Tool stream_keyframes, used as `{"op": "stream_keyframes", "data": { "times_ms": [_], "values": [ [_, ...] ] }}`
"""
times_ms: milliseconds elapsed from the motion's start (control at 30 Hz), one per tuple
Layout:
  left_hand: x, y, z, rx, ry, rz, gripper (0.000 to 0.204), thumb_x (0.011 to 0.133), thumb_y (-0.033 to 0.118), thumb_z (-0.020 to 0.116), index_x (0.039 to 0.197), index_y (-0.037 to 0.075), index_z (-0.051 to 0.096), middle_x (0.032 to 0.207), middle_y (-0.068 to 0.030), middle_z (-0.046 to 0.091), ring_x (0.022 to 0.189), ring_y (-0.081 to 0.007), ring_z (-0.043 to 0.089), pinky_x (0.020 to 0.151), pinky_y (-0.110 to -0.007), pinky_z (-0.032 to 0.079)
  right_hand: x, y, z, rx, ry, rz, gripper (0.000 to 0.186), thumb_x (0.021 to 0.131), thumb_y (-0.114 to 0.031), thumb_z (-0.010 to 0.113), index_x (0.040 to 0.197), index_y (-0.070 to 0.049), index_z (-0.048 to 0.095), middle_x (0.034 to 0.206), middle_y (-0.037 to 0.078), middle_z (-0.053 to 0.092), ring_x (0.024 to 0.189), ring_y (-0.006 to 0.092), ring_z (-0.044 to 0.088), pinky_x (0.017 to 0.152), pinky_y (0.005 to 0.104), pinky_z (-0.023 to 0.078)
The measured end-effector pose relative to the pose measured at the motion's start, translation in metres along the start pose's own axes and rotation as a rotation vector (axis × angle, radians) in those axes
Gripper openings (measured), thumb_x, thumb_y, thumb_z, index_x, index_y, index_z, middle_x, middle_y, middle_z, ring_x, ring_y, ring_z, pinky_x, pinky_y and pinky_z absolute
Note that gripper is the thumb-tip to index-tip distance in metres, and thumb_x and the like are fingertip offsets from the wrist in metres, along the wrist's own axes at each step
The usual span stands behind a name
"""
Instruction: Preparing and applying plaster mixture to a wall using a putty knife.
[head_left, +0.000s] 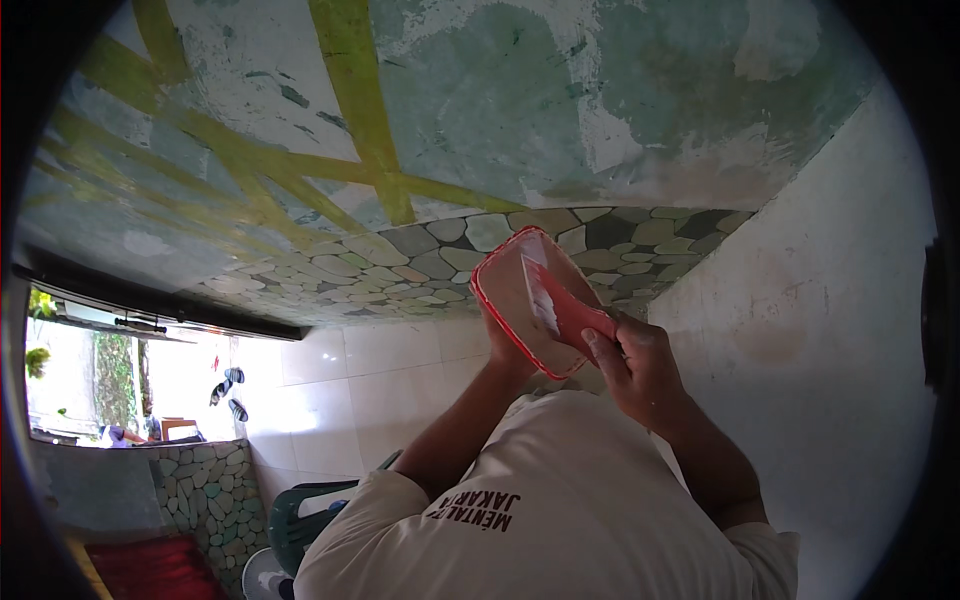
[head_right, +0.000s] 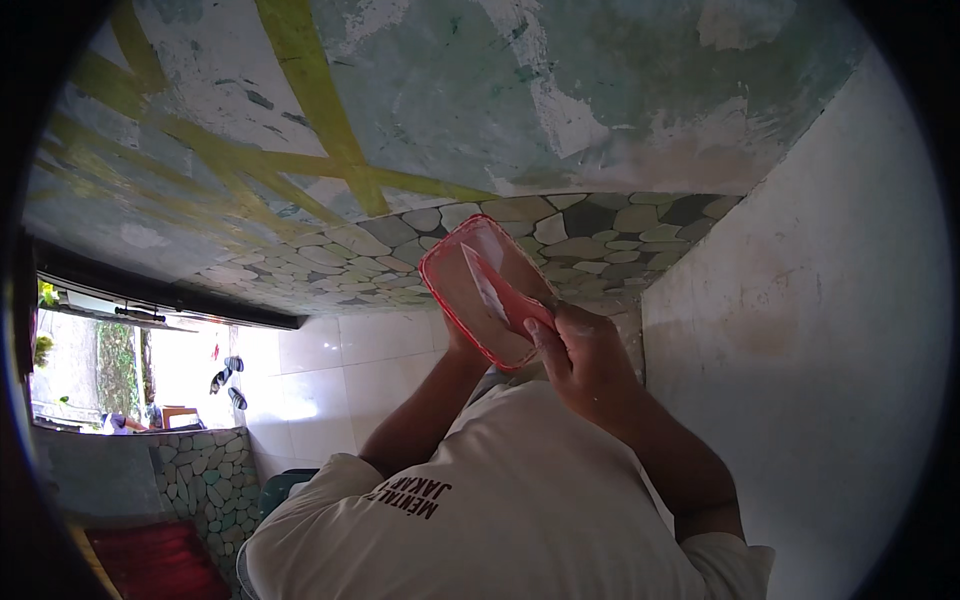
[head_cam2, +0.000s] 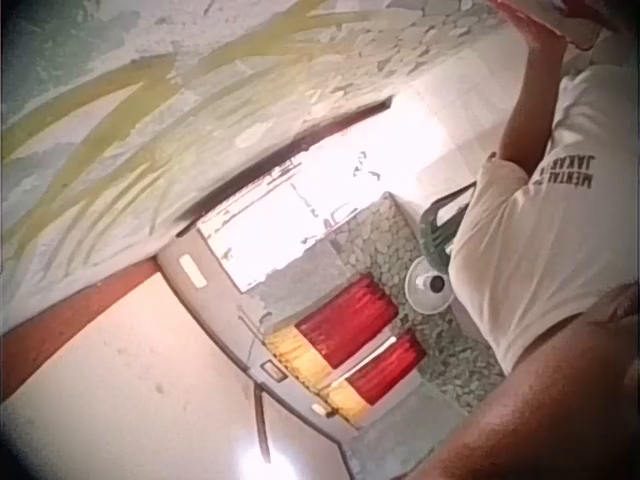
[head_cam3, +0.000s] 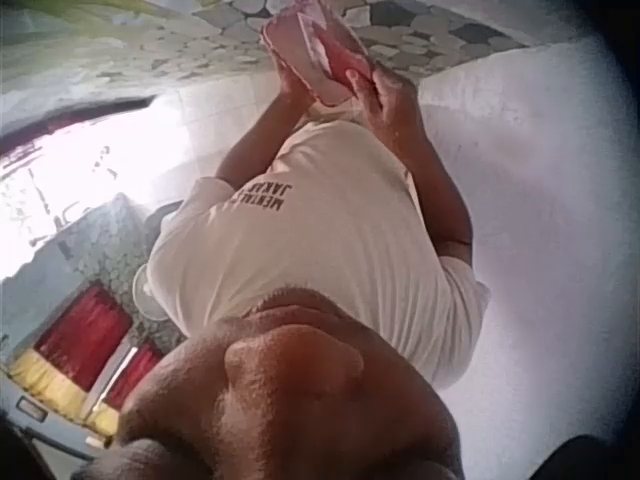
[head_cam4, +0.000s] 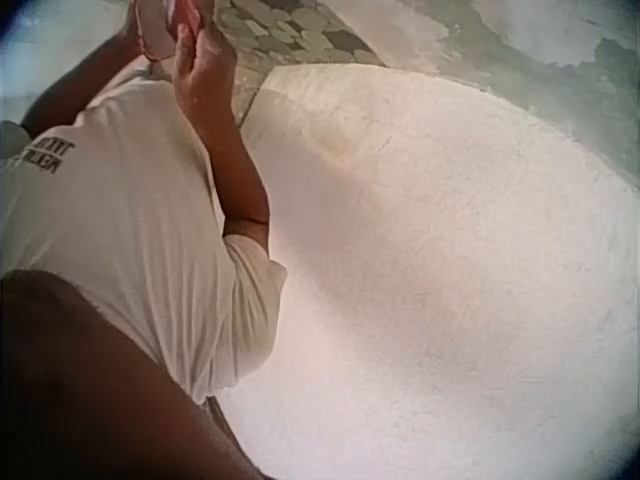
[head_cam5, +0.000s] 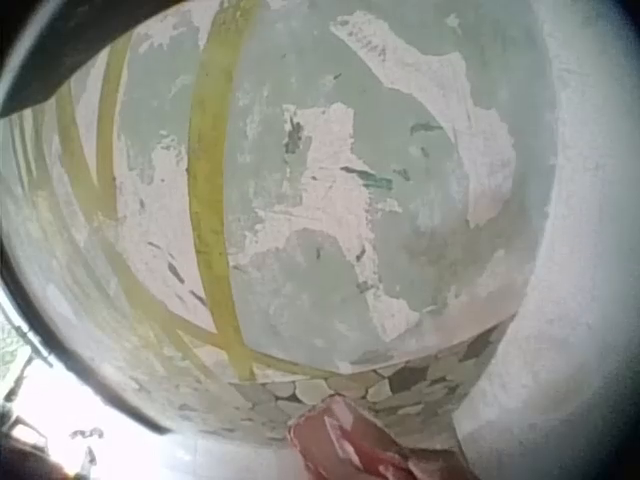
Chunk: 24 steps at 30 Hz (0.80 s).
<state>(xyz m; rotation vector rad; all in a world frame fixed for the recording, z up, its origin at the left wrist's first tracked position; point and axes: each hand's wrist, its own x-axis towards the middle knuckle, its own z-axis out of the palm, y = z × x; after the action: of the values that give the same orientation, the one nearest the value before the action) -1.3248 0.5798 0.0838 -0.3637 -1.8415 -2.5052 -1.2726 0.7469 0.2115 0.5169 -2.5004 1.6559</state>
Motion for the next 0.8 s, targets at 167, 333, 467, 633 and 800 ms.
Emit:
{"op": "stream_keyframes", "data": {
  "times_ms": [167,333,467,633,800],
  "values": [
    [-0.002,-0.007,0.006,-0.505,0.118,-0.126,0.068,0.092,0.064,0.032,0.138,0.014,0.035,0.136,-0.0048,0.043,0.123,-0.0223,0.043,0.103,-0.040,0.036,-0.011,0.007,0.000,0.130,-0.041,0.105,0.016,0.092,-0.010,0.056,0.100,0.003,0.059,0.074,0.014,0.062,0.060,0.0158,0.056,0.059,0.0287,0.046],
    [0.001,-0.013,0.014,-0.468,0.077,0.014,0.071,0.092,0.066,0.026,0.142,0.016,0.030,0.140,-0.0046,0.040,0.127,-0.0239,0.040,0.107,-0.042,0.031,-0.019,0.027,0.008,0.327,0.071,0.197,0.016,0.093,-0.011,0.056,0.101,0.003,0.059,0.075,0.006,0.063,0.067,0.0073,0.054,0.058,0.0251,0.045],
    [0.004,-0.022,0.007,-0.472,0.101,-0.054,0.073,0.091,0.068,0.026,0.143,0.016,0.029,0.141,-0.0053,0.039,0.129,-0.0244,0.038,0.108,-0.042,0.030,-0.025,0.038,0.014,0.733,0.216,0.356,0.019,0.093,-0.012,0.056,0.108,-0.001,0.058,0.093,0.005,0.063,0.079,0.0088,0.059,0.064,0.0263,0.051],
    [-0.003,-0.023,0.003,-0.057,-0.085,0.129,0.074,0.091,0.067,0.027,0.143,0.015,0.028,0.142,-0.0057,0.037,0.129,-0.0260,0.038,0.107,-0.042,0.030,-0.030,0.046,0.008,1.203,0.331,0.486,0.026,0.092,-0.014,0.056,0.117,-0.004,0.053,0.107,0.007,0.062,0.088,0.0157,0.064,0.072,0.0330,0.056],
    [-0.014,-0.014,0.002,-0.282,0.062,-0.113,0.067,0.090,0.060,0.039,0.139,0.016,0.034,0.135,-0.0071,0.044,0.122,-0.0275,0.046,0.102,-0.046,0.037,-0.036,0.066,-0.002,1.353,0.402,0.461,0.035,0.088,-0.014,0.057,0.121,-0.005,0.048,0.110,0.008,0.061,0.097,0.0193,0.062,0.075,0.0359,0.056]
  ]
}}
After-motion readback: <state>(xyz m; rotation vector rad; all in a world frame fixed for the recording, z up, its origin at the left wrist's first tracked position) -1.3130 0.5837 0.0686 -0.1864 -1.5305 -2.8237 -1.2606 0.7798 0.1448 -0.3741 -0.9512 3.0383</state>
